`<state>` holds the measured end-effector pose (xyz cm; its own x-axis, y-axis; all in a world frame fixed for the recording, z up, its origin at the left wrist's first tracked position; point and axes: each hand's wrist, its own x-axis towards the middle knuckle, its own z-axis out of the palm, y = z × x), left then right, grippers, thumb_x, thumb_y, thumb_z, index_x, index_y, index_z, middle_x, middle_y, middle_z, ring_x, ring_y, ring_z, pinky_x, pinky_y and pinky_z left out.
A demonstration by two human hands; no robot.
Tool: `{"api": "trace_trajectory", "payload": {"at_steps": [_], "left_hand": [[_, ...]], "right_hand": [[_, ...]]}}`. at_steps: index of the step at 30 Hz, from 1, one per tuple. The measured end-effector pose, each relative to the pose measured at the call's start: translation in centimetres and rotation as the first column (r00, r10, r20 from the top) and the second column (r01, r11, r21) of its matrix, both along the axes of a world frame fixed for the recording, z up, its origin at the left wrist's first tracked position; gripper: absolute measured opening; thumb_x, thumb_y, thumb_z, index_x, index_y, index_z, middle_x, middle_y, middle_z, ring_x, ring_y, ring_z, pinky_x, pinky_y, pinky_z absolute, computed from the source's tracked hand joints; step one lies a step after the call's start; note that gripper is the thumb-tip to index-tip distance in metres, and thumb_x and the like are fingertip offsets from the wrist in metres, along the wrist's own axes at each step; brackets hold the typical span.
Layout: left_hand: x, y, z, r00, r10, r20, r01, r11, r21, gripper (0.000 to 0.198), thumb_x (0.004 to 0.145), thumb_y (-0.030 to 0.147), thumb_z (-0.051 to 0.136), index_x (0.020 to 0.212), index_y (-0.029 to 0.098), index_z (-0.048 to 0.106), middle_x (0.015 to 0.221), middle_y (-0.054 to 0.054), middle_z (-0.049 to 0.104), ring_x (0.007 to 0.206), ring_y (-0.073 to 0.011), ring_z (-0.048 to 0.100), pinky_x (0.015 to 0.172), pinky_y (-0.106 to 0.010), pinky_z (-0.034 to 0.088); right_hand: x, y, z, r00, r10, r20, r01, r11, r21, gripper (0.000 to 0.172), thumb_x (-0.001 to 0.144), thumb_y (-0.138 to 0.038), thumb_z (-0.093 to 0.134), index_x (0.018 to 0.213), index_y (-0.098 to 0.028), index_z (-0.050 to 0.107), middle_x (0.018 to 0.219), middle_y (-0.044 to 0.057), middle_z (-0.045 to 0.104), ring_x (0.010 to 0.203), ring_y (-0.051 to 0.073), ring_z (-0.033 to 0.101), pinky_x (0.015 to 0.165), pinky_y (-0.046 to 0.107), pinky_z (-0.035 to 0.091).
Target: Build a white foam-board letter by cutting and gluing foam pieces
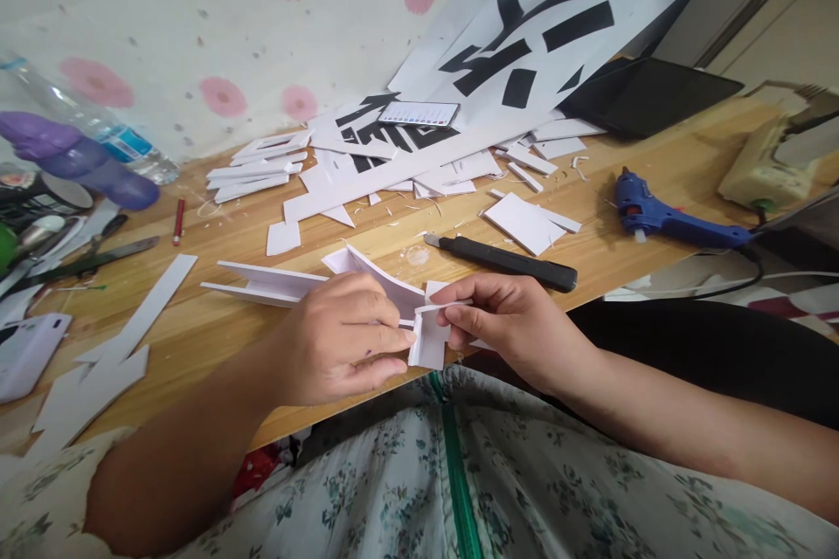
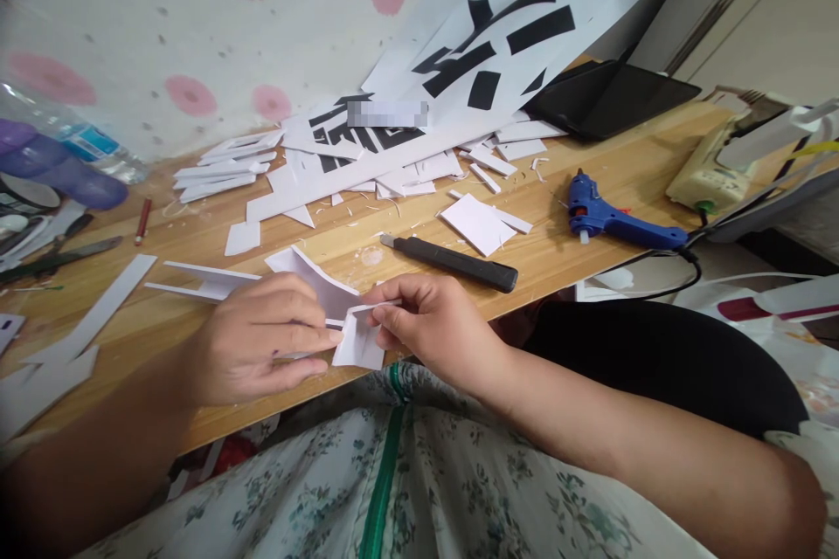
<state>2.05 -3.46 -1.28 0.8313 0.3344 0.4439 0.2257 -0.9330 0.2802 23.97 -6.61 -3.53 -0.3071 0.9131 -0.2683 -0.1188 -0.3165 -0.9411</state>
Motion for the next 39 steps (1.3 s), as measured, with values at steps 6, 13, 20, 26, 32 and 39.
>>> {"api": "trace_trajectory", "payload": {"at_steps": [6, 13, 20, 26, 32, 39], "left_hand": [[0.1, 0.0, 0.2, 1.0, 0.007, -0.007, -0.007, 1.0, 0.008, 0.014, 0.078, 0.017, 0.067, 0.091, 0.019, 0.065, 0.077, -0.003, 0.066, 0.074, -0.0152, 0.056, 0.068, -0.031, 0.048], [0.0, 0.0, 0.1, 1.0, 0.003, -0.001, -0.003, 1.0, -0.007, 0.016, 0.078, 0.016, 0.068, 0.093, 0.019, 0.065, 0.078, -0.004, 0.066, 0.075, -0.0158, 0.055, 0.069, -0.032, 0.048], [0.0, -0.1, 0.2, 1.0, -0.005, -0.005, 0.005, 1.0, 0.001, 0.017, 0.077, 0.013, 0.069, 0.093, 0.017, 0.065, 0.079, -0.004, 0.067, 0.076, -0.0163, 0.054, 0.069, -0.032, 0.047], [0.0, 0.0, 0.3, 1.0, -0.007, -0.004, 0.007, 1.0, -0.005, 0.016, 0.077, 0.014, 0.068, 0.092, 0.018, 0.064, 0.079, -0.004, 0.067, 0.076, -0.0163, 0.055, 0.07, -0.032, 0.047], [0.0, -0.1, 0.2, 1.0, -0.012, -0.005, 0.012, 1.0, -0.006, 0.016, 0.076, 0.014, 0.069, 0.091, 0.016, 0.065, 0.078, -0.005, 0.066, 0.075, -0.0164, 0.054, 0.069, -0.032, 0.047], [-0.1, 0.0, 0.0, 1.0, -0.008, -0.007, 0.008, 1.0, -0.005, 0.016, 0.078, 0.016, 0.068, 0.093, 0.018, 0.064, 0.079, -0.004, 0.066, 0.075, -0.0157, 0.053, 0.069, -0.032, 0.046]], "right_hand": [[0.4, 0.3, -1.0, 0.96, -0.066, 0.273, -0.024, 0.949, 0.316, 0.016, 0.078, -0.03, 0.064, 0.084, -0.017, 0.072, 0.078, 0.004, 0.07, 0.068, 0.015, 0.065, 0.065, 0.029, 0.054], [0.5, 0.3, -1.0, 0.853, -0.221, 0.473, -0.158, 0.755, 0.637, 0.015, 0.083, -0.021, 0.058, 0.083, -0.018, 0.072, 0.076, 0.005, 0.069, 0.07, 0.016, 0.062, 0.065, 0.028, 0.05], [0.8, 0.1, -1.4, 0.697, -0.394, 0.599, -0.412, 0.464, 0.784, 0.026, 0.09, -0.018, 0.046, 0.094, -0.013, 0.071, 0.069, 0.007, 0.063, 0.062, 0.015, 0.058, 0.056, 0.027, 0.044], [0.7, -0.2, -1.1, 0.741, -0.251, 0.623, -0.366, 0.627, 0.688, 0.023, 0.091, -0.024, 0.047, 0.093, -0.016, 0.068, 0.075, 0.007, 0.069, 0.064, 0.015, 0.062, 0.059, 0.026, 0.046], [0.3, -0.2, -0.3, 0.917, 0.071, 0.392, -0.211, 0.922, 0.325, 0.024, 0.09, -0.033, 0.047, 0.087, -0.015, 0.062, 0.066, 0.003, 0.064, 0.056, 0.013, 0.061, 0.054, 0.025, 0.049], [0.4, -0.1, 0.0, 0.971, 0.174, 0.166, -0.189, 0.979, 0.08, 0.033, 0.088, -0.047, 0.052, 0.078, -0.015, 0.056, 0.062, 0.0, 0.062, 0.05, 0.009, 0.059, 0.051, 0.021, 0.049]]}}
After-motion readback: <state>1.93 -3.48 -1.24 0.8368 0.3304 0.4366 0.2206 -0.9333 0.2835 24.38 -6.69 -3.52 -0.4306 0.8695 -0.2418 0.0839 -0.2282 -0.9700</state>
